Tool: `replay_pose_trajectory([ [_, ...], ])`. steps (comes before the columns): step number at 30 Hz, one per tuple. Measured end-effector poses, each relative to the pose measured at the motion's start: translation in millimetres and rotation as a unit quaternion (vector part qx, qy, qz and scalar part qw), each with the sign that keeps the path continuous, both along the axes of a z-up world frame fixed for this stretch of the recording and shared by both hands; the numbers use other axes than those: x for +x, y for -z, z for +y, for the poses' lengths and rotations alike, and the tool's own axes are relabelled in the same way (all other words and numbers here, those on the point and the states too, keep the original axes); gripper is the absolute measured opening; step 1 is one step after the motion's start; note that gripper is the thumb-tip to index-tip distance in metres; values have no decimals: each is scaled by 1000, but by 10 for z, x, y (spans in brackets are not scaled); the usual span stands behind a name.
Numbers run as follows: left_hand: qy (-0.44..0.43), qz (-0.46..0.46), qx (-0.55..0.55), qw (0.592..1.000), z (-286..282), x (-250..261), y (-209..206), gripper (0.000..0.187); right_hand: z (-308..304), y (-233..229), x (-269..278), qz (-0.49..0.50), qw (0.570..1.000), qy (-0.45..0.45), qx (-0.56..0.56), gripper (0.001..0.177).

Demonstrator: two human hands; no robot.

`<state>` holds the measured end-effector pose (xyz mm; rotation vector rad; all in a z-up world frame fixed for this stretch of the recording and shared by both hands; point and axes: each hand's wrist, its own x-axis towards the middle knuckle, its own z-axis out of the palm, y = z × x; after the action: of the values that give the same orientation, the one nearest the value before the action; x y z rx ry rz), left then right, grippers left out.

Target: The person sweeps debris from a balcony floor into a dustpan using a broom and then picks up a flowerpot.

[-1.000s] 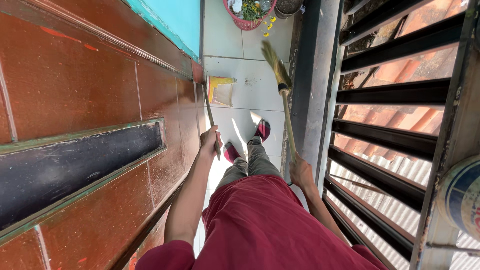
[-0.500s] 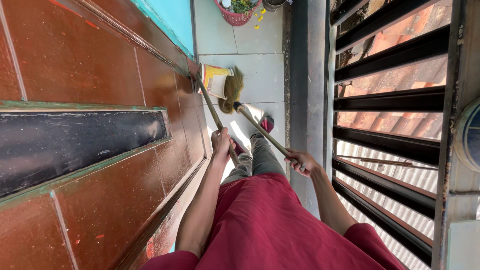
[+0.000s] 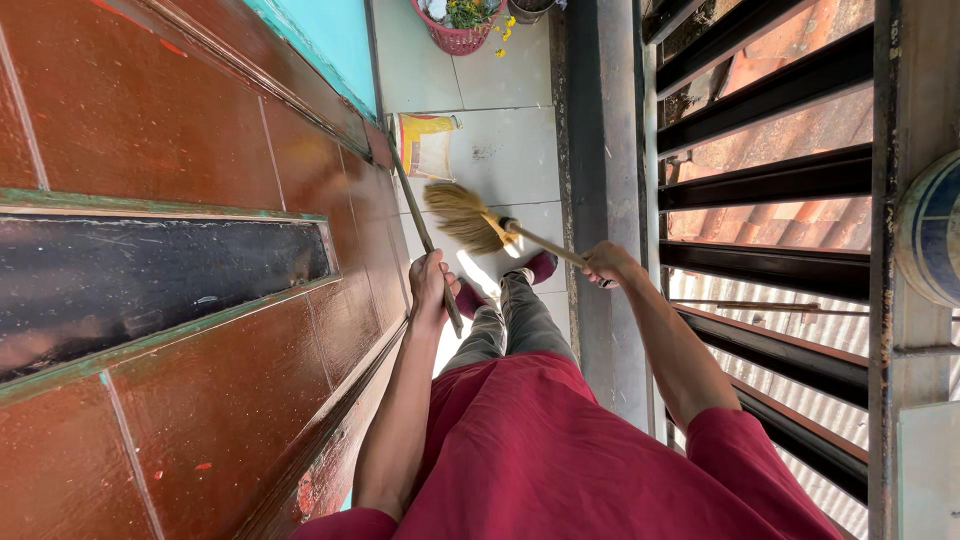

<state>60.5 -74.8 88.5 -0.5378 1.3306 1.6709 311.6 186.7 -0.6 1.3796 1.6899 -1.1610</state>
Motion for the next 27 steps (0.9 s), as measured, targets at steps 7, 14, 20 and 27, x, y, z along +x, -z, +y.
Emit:
replay_pose_trajectory([
  [7, -31, -26, -9, 999, -116, -16, 76, 18, 333, -278, -27, 16, 988, -130, 85, 38],
  [14, -11, -18, 0, 1000, -220, 7, 325, 22, 1067, -1166, 434, 9, 999, 0, -37, 52],
  [20, -16, -42, -2, 999, -278, -23, 406, 19, 1283, -1099, 490, -83, 995, -23, -54, 46],
  [27, -11, -49, -11, 999, -393, 135, 476, 24, 828, -33, 198, -79, 963, -240, 97, 30],
])
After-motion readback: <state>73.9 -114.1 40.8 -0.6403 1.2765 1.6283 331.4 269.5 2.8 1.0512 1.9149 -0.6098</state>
